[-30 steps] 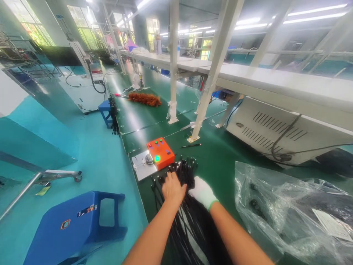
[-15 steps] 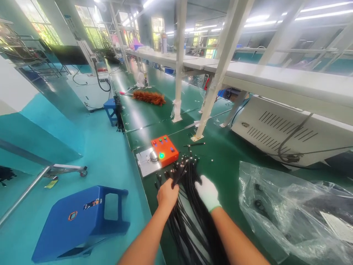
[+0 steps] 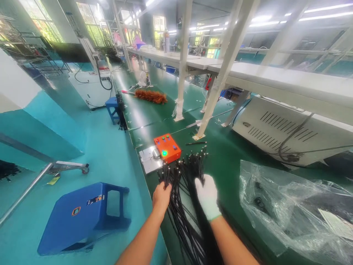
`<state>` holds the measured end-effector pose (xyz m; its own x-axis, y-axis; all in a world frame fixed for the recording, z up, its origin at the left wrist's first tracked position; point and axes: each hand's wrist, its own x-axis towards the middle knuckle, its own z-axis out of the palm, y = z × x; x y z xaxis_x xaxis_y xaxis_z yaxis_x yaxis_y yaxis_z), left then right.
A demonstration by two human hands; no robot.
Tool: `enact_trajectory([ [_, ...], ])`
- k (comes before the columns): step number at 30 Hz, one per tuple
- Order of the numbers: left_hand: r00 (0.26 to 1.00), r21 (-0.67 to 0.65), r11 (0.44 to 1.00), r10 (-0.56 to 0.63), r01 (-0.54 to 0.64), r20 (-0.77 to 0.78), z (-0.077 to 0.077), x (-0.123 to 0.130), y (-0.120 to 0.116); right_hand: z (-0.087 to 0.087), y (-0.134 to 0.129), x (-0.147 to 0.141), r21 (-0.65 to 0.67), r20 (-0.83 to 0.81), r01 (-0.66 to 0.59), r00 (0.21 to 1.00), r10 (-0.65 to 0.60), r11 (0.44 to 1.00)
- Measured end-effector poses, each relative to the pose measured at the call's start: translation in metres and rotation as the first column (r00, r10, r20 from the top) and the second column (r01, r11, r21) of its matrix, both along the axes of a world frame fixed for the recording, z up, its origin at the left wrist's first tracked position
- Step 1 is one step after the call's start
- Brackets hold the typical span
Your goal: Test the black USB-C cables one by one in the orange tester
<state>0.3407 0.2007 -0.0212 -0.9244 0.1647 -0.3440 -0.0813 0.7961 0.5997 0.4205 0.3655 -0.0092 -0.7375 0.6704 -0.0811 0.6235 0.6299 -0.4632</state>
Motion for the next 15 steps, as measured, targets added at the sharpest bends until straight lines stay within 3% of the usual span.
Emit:
enact_trajectory([
  [5, 0.984, -0.012, 0.999, -0.050, 0.053, 0.169, -0.008, -0.020, -0.009, -0.004, -0.022, -0.003, -0.056, -0.001, -0.142, 0.990, 0.142, 0.988],
  [9, 0.996, -0.124, 0.989, -0.069, 0.075, 0.052, 0.009, -0.027, -0.023, -0.006, -0.030, -0.010, -0.119, 0.023, -0.191, 0.981, 0.195, 0.974],
  [12, 0.976, -0.188, 0.977, -0.133, 0.100, -0.172, 0.030, -0.024, -0.024, -0.001, -0.001, 0.001, -0.124, -0.014, -0.146, 0.989, 0.145, 0.982],
  [15, 0.887, -0.181, 0.931, -0.360, 0.318, -0.291, 0.041, -0.014, 0.002, 0.000, 0.043, 0.021, -0.154, 0.025, -0.062, 0.997, 0.067, 0.986],
])
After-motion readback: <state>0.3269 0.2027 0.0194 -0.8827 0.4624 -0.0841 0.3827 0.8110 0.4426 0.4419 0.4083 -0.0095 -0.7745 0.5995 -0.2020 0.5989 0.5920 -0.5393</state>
